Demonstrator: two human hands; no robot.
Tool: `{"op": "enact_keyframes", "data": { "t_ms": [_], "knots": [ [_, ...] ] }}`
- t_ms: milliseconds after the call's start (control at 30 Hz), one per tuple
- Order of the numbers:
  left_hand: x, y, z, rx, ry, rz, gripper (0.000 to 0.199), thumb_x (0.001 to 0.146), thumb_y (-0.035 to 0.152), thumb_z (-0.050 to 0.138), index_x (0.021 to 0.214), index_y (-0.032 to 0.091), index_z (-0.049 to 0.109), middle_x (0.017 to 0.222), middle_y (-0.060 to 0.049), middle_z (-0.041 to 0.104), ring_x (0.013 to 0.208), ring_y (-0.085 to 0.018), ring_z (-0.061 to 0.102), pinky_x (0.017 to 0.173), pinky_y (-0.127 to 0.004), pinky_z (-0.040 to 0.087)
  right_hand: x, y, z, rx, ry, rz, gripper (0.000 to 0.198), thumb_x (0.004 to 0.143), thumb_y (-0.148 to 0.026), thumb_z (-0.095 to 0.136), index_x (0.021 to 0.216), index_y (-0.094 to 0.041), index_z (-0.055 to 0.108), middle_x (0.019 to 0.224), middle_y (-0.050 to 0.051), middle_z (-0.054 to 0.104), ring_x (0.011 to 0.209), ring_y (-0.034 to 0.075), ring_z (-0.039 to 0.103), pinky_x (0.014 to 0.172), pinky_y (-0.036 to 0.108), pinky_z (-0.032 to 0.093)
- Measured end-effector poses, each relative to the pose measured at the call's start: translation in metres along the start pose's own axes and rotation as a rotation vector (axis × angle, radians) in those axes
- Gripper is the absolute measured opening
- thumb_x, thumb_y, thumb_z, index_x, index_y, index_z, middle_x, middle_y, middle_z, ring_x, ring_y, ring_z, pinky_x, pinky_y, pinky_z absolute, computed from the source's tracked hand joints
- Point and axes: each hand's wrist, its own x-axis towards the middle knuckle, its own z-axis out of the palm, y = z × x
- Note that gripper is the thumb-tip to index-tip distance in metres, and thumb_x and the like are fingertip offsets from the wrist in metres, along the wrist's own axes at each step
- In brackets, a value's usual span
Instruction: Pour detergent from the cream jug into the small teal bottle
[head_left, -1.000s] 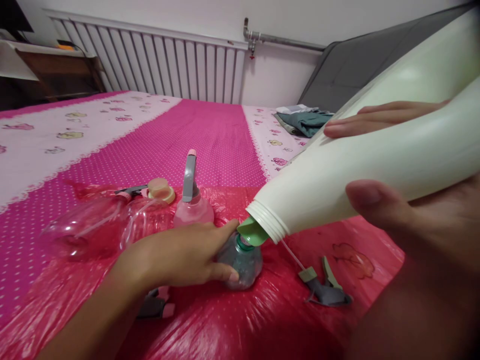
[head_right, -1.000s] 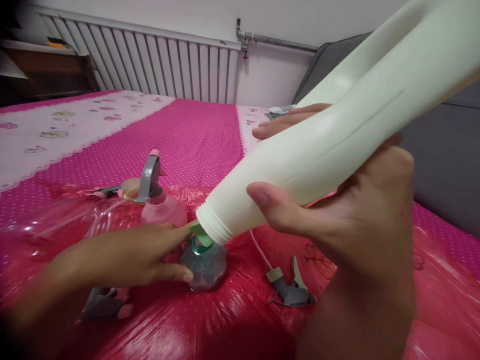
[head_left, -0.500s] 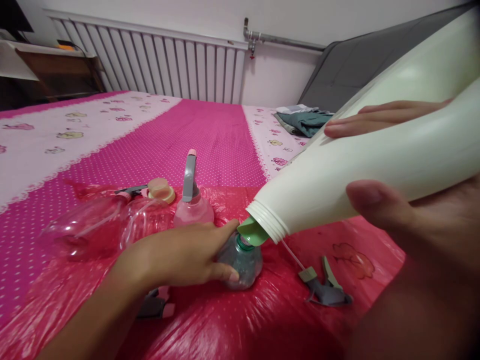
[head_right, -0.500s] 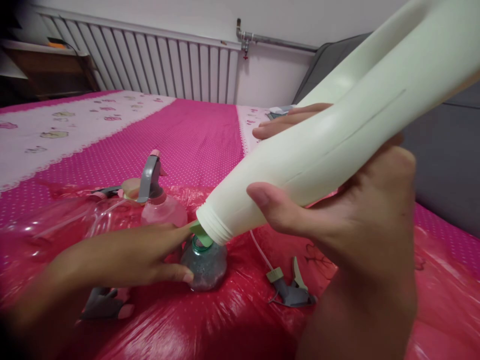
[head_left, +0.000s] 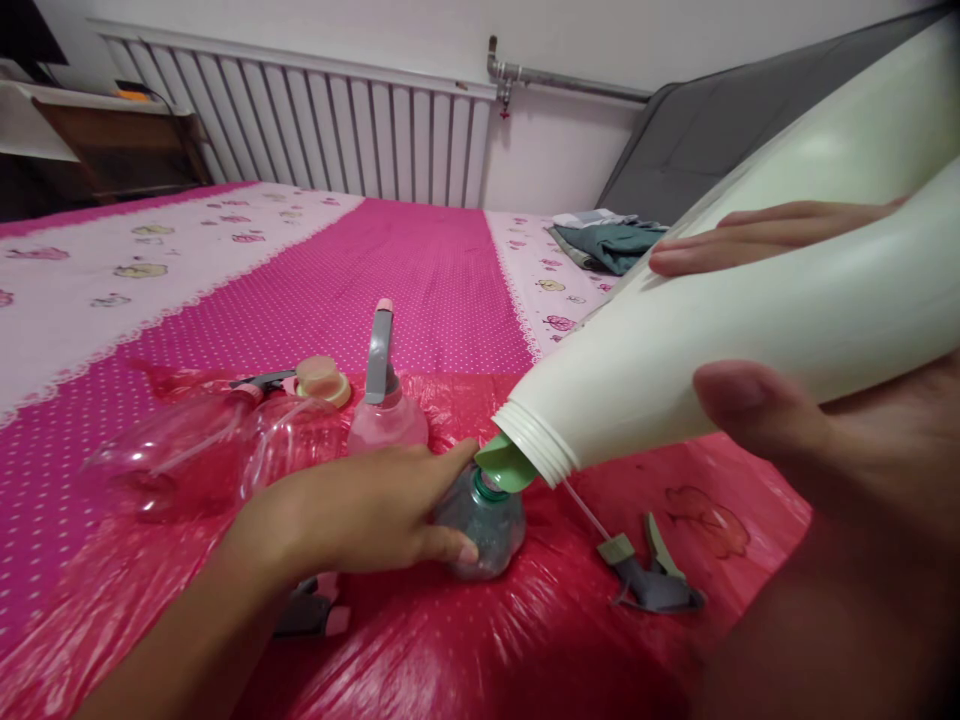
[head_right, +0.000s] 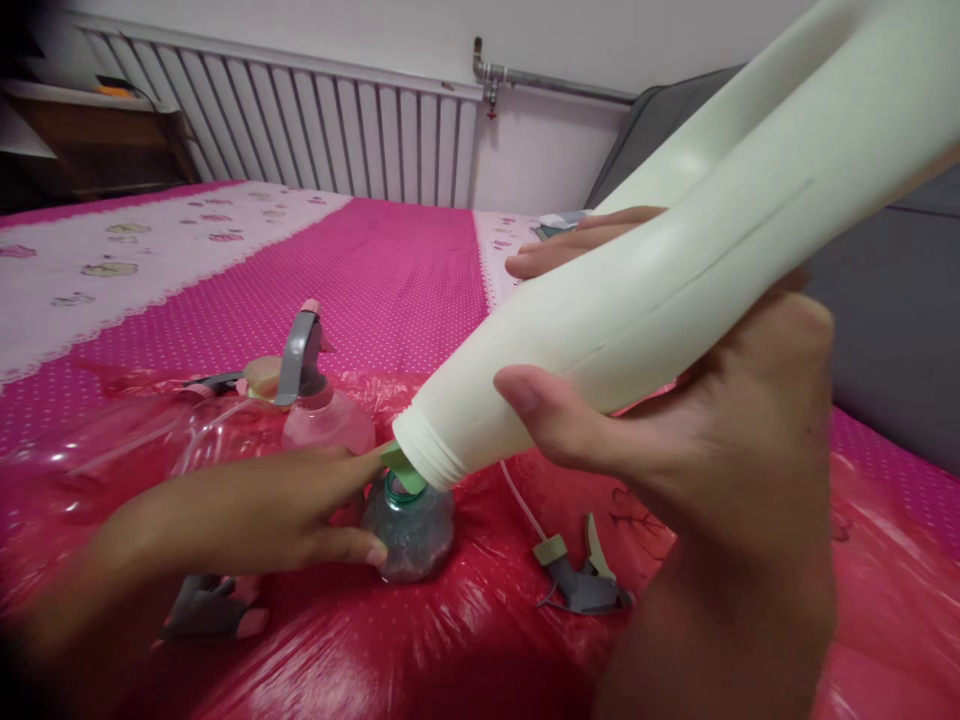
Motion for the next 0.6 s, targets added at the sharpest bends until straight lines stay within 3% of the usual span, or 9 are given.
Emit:
{"op": "enact_keyframes", "data": {
  "t_ms": [267,600],
  "knots": [
    [-0.0010,0.0016,-0.0012,-0.009,-0.012,-0.018,0.063,0.089,0.055,0.064,0.143,0.025,0.053,0.121,-0.011,0.075,0.105,-0.036,0.072,0.084,-0.041,0.053,0.0000,-0.0035,0.0014,0.027,0.003,0.032,0.053,0.072,-0.052,0.081,0.109,-0.015,0.076,0.116,0.006,0.066,0.118,0.016,0.065,0.115,0.030,0.053],
    [-0.0007,0.0016,-0.0011,0.022,-0.005,-0.006,0.062,0.090,0.056,0.062,0.141,0.023,0.053,0.117,-0.012,0.076,0.101,-0.034,0.073,0.081,-0.038,0.052,0.0001,-0.0019,0.0004,0.022,-0.007,0.013,0.048,0.072,-0.044,0.079,0.111,-0.016,0.077,0.116,0.007,0.066,0.117,0.018,0.066,0.114,0.033,0.053]
  ]
}}
